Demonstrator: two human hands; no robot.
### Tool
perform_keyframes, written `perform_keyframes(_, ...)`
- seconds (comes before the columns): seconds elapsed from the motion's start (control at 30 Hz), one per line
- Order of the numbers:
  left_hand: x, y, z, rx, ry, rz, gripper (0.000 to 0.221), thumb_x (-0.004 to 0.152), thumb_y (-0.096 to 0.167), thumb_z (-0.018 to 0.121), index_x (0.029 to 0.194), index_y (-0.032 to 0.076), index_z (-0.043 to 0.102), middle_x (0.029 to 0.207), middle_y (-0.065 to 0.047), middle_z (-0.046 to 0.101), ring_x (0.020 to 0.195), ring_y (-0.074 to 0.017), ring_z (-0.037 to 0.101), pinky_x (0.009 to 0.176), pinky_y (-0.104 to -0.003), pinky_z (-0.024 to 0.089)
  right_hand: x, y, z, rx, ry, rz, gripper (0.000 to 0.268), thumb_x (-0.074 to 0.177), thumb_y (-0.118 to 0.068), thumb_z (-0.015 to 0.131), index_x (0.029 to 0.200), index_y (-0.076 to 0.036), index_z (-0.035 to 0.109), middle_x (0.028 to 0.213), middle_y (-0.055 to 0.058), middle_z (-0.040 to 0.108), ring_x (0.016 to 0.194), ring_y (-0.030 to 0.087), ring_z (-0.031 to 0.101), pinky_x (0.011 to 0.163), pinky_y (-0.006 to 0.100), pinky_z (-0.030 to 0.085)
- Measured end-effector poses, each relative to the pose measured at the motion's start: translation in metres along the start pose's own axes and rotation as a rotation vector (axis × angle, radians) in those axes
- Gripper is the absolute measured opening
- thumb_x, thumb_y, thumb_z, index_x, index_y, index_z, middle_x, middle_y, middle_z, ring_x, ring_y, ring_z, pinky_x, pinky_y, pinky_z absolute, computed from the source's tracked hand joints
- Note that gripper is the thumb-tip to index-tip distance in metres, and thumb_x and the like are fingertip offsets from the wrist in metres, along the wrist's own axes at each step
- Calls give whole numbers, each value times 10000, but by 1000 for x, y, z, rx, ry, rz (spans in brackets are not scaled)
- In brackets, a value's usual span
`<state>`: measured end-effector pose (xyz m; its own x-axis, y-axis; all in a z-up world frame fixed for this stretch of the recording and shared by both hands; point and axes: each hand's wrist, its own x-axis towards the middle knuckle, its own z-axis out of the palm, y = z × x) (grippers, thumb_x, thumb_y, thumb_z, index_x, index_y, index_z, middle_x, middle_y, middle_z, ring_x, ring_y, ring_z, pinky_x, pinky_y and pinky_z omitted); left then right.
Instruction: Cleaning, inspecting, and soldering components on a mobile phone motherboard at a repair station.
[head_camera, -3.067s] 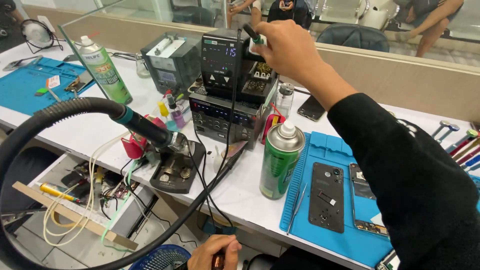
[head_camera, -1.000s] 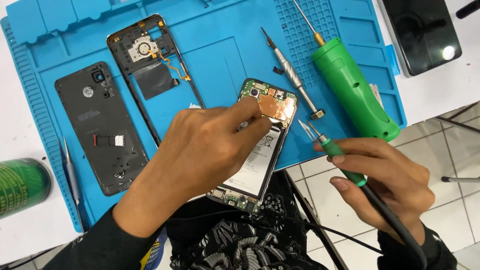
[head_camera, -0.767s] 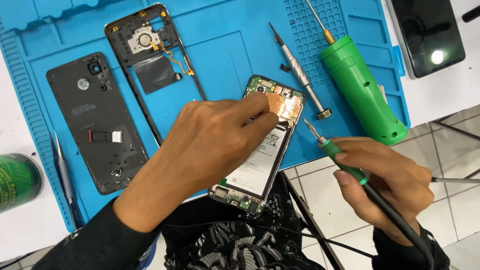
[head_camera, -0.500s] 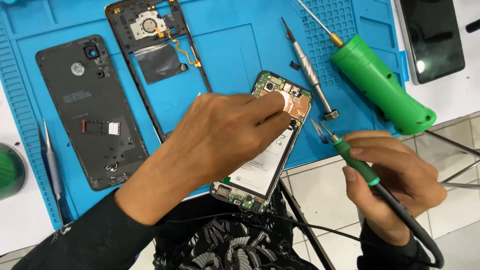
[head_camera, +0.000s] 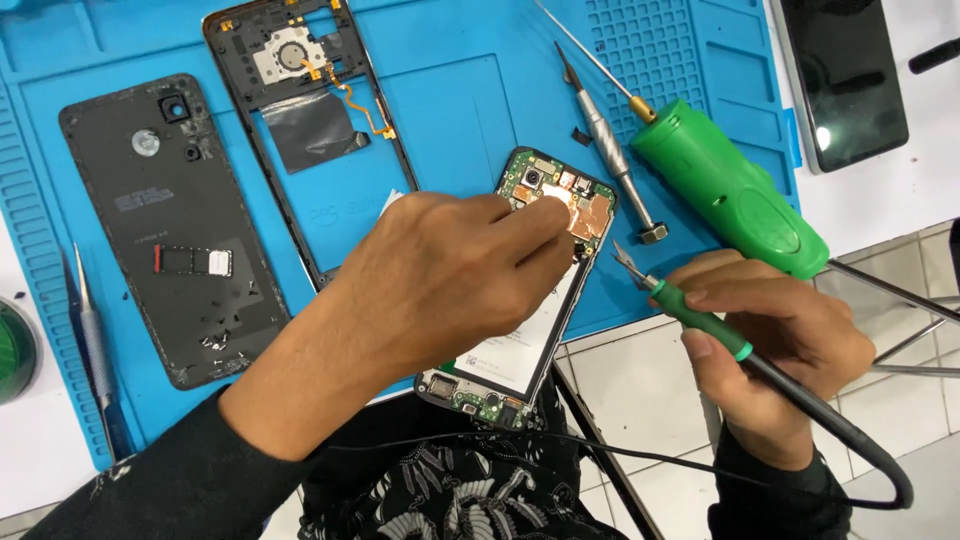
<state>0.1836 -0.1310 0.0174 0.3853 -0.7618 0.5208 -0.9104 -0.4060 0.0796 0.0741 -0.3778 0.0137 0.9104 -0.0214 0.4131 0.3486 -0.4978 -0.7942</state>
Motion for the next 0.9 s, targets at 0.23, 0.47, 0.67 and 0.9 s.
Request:
perform_keyframes(0.23, 1, 8, 2, 26, 41, -3, 396, 928, -155, 683, 719, 127, 501, 839, -18, 449, 536, -126, 278, 405, -287, 215, 6, -5, -3, 58, -56, 14, 207, 892, -91, 618, 931, 102, 552, 799, 216, 638, 754, 411, 758, 769, 461, 676)
perform_keyframes(0.47, 2, 14, -1, 33, 53, -16, 385, 950, -130, 642, 712, 138, 500, 796, -11, 417, 542, -130, 339, 404, -299, 262, 12, -5, -1, 106, -93, -9, 213, 874, -96, 634, 918, 100, 564, 786, 202, 640, 743, 413, 766, 732, 452, 700)
perform_keyframes(0.67, 1, 15, 2, 71, 55, -27, 415, 939, -118, 633, 690, 163, 455, 795, -9, 404, 538, -123, 341, 399, -286, 265, 22, -9, -4, 59, -129, 54, 209, 863, -101, 648, 897, 97, 591, 793, 221, 658, 763, 374, 790, 694, 391, 707)
perform_keyframes(0.9, 1, 15, 3, 70, 61, -34, 389, 915, -125, 639, 708, 167, 487, 777, 4, 409, 540, -116, 380, 392, -279, 298, 26, -12, 6, 63, -93, 70, 224, 902, -142, 617, 883, 72, 557, 734, 234, 638, 647, 337, 761, 584, 355, 677)
